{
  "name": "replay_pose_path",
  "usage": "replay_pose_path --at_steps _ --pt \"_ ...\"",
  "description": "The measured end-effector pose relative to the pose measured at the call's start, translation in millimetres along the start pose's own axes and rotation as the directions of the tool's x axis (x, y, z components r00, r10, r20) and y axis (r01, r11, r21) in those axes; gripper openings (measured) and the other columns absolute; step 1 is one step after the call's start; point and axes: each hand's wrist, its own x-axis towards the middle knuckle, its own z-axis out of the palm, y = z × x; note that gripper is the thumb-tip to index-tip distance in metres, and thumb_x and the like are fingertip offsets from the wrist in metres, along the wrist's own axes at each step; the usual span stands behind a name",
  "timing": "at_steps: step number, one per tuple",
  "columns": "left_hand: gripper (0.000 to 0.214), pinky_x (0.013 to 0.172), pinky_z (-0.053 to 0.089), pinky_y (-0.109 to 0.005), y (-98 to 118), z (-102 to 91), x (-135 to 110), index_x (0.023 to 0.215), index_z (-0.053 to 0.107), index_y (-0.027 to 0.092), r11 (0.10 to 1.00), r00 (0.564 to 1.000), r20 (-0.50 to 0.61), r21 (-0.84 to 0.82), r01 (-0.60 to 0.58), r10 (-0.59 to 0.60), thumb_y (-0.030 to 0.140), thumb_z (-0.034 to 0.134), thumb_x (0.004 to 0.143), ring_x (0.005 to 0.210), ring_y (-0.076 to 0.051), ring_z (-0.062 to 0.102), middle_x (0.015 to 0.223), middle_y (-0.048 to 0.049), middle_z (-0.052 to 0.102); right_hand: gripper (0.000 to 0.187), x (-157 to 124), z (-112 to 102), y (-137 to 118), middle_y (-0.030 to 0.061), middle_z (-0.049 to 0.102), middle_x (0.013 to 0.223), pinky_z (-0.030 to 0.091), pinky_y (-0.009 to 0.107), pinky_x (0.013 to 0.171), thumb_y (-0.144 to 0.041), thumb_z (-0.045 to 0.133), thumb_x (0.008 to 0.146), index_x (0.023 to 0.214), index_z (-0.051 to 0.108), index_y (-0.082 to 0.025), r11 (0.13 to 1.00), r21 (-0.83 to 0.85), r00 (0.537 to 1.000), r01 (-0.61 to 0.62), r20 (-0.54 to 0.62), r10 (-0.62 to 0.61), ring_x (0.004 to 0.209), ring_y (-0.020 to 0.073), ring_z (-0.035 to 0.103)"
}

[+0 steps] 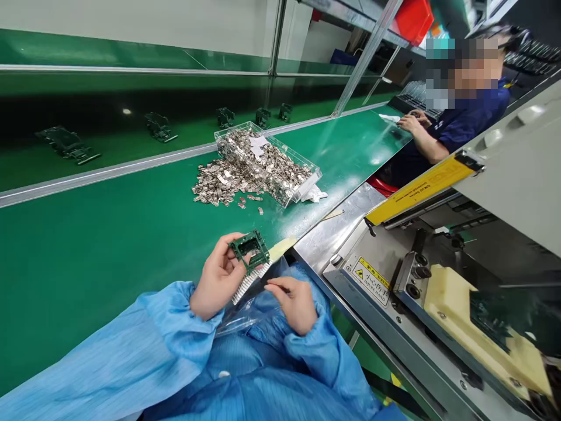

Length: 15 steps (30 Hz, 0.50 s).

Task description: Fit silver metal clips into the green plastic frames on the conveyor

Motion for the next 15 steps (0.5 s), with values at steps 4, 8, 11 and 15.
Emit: replay_pose_path --at_steps 4,8,11,15 --pt "0.042 0.073 0.056 -0.028 -2 -1.6 -10 0.121 0.042 0.023 0.996 0.993 0.104 -0.061 0.057 -0.051 0.033 0.061 0.085 0.078 -0.015 0.065 0.098 -0.0042 0.061 0.018 2 -12 -46 0.0032 0.071 0.083 0.051 0.032 0.071 -0.025 0.059 0.089 0.097 0.075 -0.026 0.987 0.094 0.988 0.131 -0.092 -0.123 0.076 0.0194 0.064" --pt "0.038 0.07 0.056 -0.027 0 -1.4 -12 0.123 0.041 0.022 0.999 0.988 0.155 -0.042 0.029 -0.022 0.032 0.055 0.089 0.078 -0.015 0.065 0.099 -0.0062 0.063 0.014 14 2 -68 0.0026 0.06 0.084 0.049 0.03 0.069 -0.017 0.067 0.08 0.083 0.076 -0.028 0.955 0.106 0.937 0.278 -0.252 -0.244 0.078 0.0174 0.058" --pt "0.035 0.074 0.056 -0.027 3 -0.9 -12 0.122 0.041 0.021 0.999 0.982 0.188 -0.053 -0.002 0.012 0.029 0.052 0.09 0.091 -0.017 0.066 0.104 -0.0086 0.064 0.01 22 17 -72 0.0039 0.055 0.089 0.048 0.03 0.072 -0.019 0.069 0.077 0.079 0.076 -0.026 0.965 0.088 0.937 0.247 -0.274 -0.215 0.084 0.0187 0.055" --pt "0.034 0.079 0.056 -0.027 3 -1.4 -13 0.124 0.039 0.022 0.999 0.978 0.206 -0.029 -0.016 0.021 0.026 0.048 0.091 0.098 -0.018 0.065 0.106 -0.0091 0.065 0.005 25 26 -75 0.0054 0.052 0.092 0.048 0.032 0.074 -0.021 0.068 0.075 0.074 0.073 -0.022 0.98 0.076 0.94 0.184 -0.304 -0.153 0.088 0.0203 0.054"
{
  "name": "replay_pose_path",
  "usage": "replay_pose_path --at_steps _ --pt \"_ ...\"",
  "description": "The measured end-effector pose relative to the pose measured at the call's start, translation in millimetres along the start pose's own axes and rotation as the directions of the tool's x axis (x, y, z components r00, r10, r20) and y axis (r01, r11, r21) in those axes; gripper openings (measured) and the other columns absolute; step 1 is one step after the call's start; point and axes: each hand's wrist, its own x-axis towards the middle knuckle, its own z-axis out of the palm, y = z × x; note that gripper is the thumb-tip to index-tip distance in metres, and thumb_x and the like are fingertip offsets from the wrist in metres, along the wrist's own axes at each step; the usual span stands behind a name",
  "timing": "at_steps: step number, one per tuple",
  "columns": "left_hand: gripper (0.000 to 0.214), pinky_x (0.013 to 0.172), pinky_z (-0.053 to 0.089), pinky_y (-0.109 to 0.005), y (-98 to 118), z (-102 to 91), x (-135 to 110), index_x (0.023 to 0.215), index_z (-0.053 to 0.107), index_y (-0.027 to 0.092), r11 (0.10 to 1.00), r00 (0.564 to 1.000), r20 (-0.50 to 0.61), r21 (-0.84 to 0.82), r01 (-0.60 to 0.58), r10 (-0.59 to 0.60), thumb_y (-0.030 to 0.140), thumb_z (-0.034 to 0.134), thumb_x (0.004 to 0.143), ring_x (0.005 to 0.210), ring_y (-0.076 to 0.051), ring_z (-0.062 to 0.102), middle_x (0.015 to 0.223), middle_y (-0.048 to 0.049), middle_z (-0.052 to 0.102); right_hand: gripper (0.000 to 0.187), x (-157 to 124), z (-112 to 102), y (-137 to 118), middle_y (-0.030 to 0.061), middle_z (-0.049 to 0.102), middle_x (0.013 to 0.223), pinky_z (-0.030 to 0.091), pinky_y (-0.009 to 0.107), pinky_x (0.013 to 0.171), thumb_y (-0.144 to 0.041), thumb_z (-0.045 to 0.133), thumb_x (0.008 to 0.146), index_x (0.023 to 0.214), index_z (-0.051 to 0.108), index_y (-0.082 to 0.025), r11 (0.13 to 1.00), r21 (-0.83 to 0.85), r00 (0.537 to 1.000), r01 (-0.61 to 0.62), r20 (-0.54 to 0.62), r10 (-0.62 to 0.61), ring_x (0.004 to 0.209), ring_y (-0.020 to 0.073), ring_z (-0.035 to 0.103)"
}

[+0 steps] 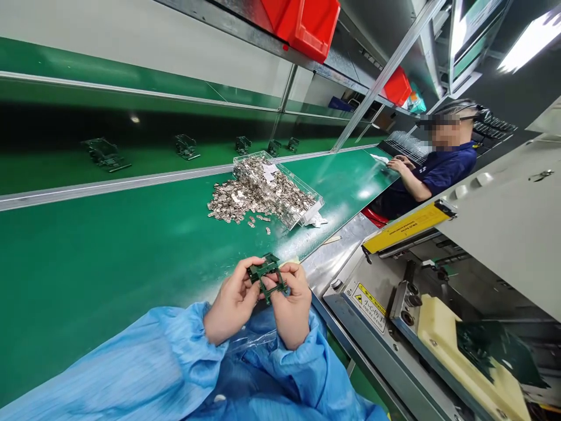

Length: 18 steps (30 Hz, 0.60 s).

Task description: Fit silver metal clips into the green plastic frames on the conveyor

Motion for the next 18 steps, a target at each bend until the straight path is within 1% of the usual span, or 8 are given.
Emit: replay_pose_path --at_steps 5,9,11,13,15,16,17,18 --pt "0.032 0.078 0.055 -0.023 -1 -0.8 -2 0.123 0.04 0.023 0.999 1.0 0.01 0.044 -0.029 0.029 0.026 0.047 0.093 0.092 -0.014 0.065 0.108 -0.0073 0.064 0.009 -2 3 -1 0.0059 0.051 0.094 0.048 0.031 0.073 -0.025 0.068 0.076 0.068 0.066 -0.02 0.998 0.045 0.999 -0.041 -0.018 0.042 0.089 0.0205 0.054" --pt "0.029 0.071 0.054 -0.02 2 -1.6 -5 0.121 0.042 0.023 0.996 0.999 0.028 0.085 -0.04 0.038 0.026 0.048 0.093 0.081 -0.011 0.062 0.107 -0.0057 0.062 0.022 -6 7 4 0.0057 0.053 0.098 0.05 0.029 0.067 -0.035 0.072 0.075 0.074 0.058 -0.019 0.965 0.222 0.989 -0.142 -0.008 0.147 0.086 0.0194 0.055" --pt "0.03 0.072 0.053 -0.021 3 -2.7 -5 0.121 0.042 0.023 0.996 0.998 0.056 0.088 -0.035 0.031 0.028 0.048 0.093 0.08 -0.011 0.061 0.108 -0.0058 0.062 0.028 -6 6 6 0.0047 0.055 0.096 0.051 0.027 0.066 -0.039 0.073 0.075 0.074 0.053 -0.019 0.933 0.313 0.984 -0.178 0.03 0.178 0.082 0.0174 0.055" --pt "0.031 0.073 0.053 -0.023 6 -4.5 -4 0.122 0.041 0.023 0.997 0.996 0.083 0.073 -0.027 0.021 0.03 0.049 0.092 0.081 -0.012 0.061 0.109 -0.0062 0.061 0.03 -6 -2 6 0.0041 0.055 0.095 0.051 0.026 0.063 -0.04 0.073 0.076 0.075 0.051 -0.019 0.907 0.368 0.979 -0.203 0.103 0.177 0.078 0.0162 0.055" --pt "0.035 0.074 0.053 -0.025 10 -6.4 -3 0.122 0.039 0.023 0.999 0.995 0.101 0.036 0.006 -0.009 0.033 0.052 0.091 0.084 -0.014 0.062 0.109 -0.0068 0.06 0.024 -5 -16 4 0.0054 0.057 0.101 0.051 0.026 0.063 -0.038 0.071 0.079 0.086 0.056 -0.02 0.919 0.351 0.975 -0.181 0.185 0.122 0.083 0.0176 0.056" --pt "0.037 0.074 0.053 -0.026 14 -7.1 -3 0.123 0.038 0.023 0.999 0.993 0.113 0.021 0.033 -0.035 0.036 0.052 0.091 0.085 -0.015 0.063 0.109 -0.0072 0.06 0.027 -5 -26 2 0.0068 0.057 0.108 0.051 0.028 0.066 -0.036 0.07 0.079 0.098 0.058 -0.021 0.941 0.311 0.973 -0.137 0.22 0.069 0.091 0.0194 0.057" --pt "0.039 0.075 0.054 -0.028 18 -7.3 -3 0.123 0.037 0.023 0.998 0.989 0.133 0.022 0.061 -0.063 0.038 0.052 0.091 0.085 -0.016 0.063 0.109 -0.0078 0.06 0.039 -5 -36 -1 0.0085 0.056 0.118 0.051 0.03 0.072 -0.034 0.071 0.08 0.114 0.056 -0.022 0.963 0.259 0.968 -0.071 0.252 0.003 0.101 0.0216 0.055" --pt "0.04 0.075 0.054 -0.028 24 -6.6 -4 0.124 0.036 0.022 0.995 0.982 0.167 0.048 0.084 -0.091 0.04 0.051 0.091 0.085 -0.017 0.063 0.11 -0.0083 0.06 0.054 -6 -46 -4 0.0098 0.052 0.128 0.05 0.032 0.08 -0.033 0.072 0.079 0.127 0.05 -0.024 0.979 0.202 0.956 0.011 0.285 -0.07 0.112 0.0237 0.052"
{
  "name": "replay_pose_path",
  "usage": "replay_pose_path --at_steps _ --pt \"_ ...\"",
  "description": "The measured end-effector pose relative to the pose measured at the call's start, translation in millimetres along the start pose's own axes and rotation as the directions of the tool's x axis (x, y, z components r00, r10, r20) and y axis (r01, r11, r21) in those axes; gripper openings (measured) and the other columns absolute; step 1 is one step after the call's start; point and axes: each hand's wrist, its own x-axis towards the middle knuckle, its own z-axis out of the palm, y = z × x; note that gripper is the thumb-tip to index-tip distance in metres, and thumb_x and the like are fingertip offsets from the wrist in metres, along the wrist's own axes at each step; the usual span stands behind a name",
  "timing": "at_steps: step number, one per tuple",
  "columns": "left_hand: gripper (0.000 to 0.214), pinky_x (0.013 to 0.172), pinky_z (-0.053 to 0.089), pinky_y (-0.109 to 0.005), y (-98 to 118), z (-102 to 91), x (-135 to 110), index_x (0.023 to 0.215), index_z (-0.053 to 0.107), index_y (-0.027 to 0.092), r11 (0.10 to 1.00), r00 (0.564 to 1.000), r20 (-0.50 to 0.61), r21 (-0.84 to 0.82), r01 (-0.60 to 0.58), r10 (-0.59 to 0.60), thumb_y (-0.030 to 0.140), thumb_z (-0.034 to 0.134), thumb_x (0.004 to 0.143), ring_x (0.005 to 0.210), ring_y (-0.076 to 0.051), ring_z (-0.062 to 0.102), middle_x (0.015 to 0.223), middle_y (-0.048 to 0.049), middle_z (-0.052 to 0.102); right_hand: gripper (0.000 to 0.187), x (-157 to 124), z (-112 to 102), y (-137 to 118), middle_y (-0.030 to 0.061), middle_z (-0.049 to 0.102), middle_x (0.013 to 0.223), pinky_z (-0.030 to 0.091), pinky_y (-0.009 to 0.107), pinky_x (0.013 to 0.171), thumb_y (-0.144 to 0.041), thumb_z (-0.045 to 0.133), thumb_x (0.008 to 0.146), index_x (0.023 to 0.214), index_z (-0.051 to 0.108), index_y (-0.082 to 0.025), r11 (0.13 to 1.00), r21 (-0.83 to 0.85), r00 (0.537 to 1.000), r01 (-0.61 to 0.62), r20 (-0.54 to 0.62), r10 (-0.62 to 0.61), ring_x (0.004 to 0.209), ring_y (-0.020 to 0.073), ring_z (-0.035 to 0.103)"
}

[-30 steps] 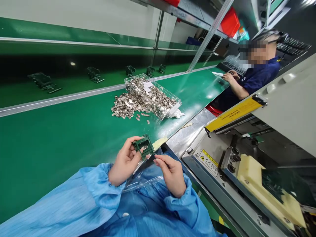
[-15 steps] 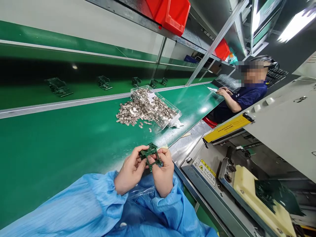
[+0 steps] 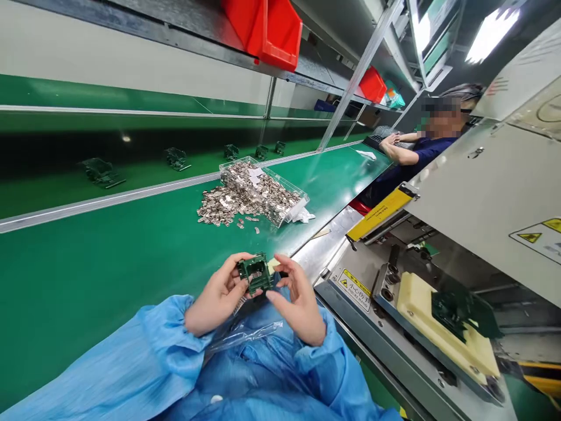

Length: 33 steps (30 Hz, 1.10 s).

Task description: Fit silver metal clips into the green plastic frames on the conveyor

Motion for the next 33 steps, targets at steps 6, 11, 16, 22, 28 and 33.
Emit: replay_pose_path --at_steps 6,11,16,22,28,33 --pt "0.05 0.073 0.052 -0.028 51 24.1 10 0.134 0.038 0.022 0.964 0.876 0.454 0.264 0.042 -0.162 0.038 0.055 0.09 0.08 -0.016 0.062 0.101 -0.0069 0.062 0.065 -42 -52 -41 0.0083 0.06 0.12 0.045 0.038 0.098 -0.039 0.079 0.074 0.131 0.05 -0.024 0.94 -0.163 0.953 0.299 0.093 -0.287 0.11 0.0245 0.057" --pt "0.058 0.091 0.051 -0.037 71 96.4 77 0.135 0.04 0.023 0.953 0.724 0.685 0.265 -0.144 -0.081 0.037 0.063 0.084 0.105 -0.023 0.061 0.117 -0.0097 0.062 0.066 -101 -120 -56 0.0111 0.059 0.12 0.047 0.045 0.098 -0.048 0.078 0.073 0.128 0.052 -0.022 0.904 -0.328 0.711 0.273 -0.564 -0.419 0.111 0.0285 0.057" --pt "0.068 0.113 0.032 -0.045 55 222.4 122 0.135 0.042 0.016 0.709 0.619 0.738 0.285 -0.646 0.268 0.037 0.07 0.076 0.134 -0.029 0.04 0.143 -0.016 0.043 0.058 -154 -193 -62 0.0085 0.052 0.13 0.036 0.058 0.106 -0.032 0.075 0.076 0.127 0.049 -0.023 0.828 -0.559 -0.035 0.031 -0.829 -0.558 0.12 0.0291 0.052" --pt "0.085 0.103 0.043 -0.049 46 302.4 138 0.14 0.035 0.009 0.826 0.735 0.657 0.313 -0.469 0.168 0.035 0.076 0.071 0.123 -0.035 0.051 0.133 -0.022 0.052 0.064 -164 -226 -70 0.0133 0.058 0.12 0.041 0.054 0.103 -0.032 0.075 0.075 0.129 0.043 -0.018 0.832 -0.535 0.187 -0.147 -0.841 -0.508 0.116 0.0282 0.055" --pt "0.072 0.102 0.047 -0.04 69 208.9 117 0.13 0.047 0.016 0.969 0.739 0.67 0.13 -0.21 0.07 0.028 0.078 0.067 0.113 -0.025 0.059 0.125 -0.0113 0.06 0.064 -125 -256 -71 0.0144 0.059 0.121 0.046 0.048 0.098 -0.039 0.075 0.073 0.126 0.045 -0.019 0.76 -0.607 0.628 -0.23 -0.689 -0.361 0.112 0.0281 0.058" --pt "0.067 0.11 0.038 -0.044 57 98.3 89 0.129 0.049 0.024 0.889 0.724 0.624 0.456 -0.033 -0.294 0.038 0.077 0.069 0.129 -0.031 0.046 0.138 -0.0084 0.049 0.055 -111 -266 -72 0.0125 0.063 0.118 0.045 0.044 0.101 -0.044 0.067 0.081 0.125 0.045 -0.02 0.792 -0.563 0.883 -0.236 -0.465 -0.067 0.111 0.026 0.06"
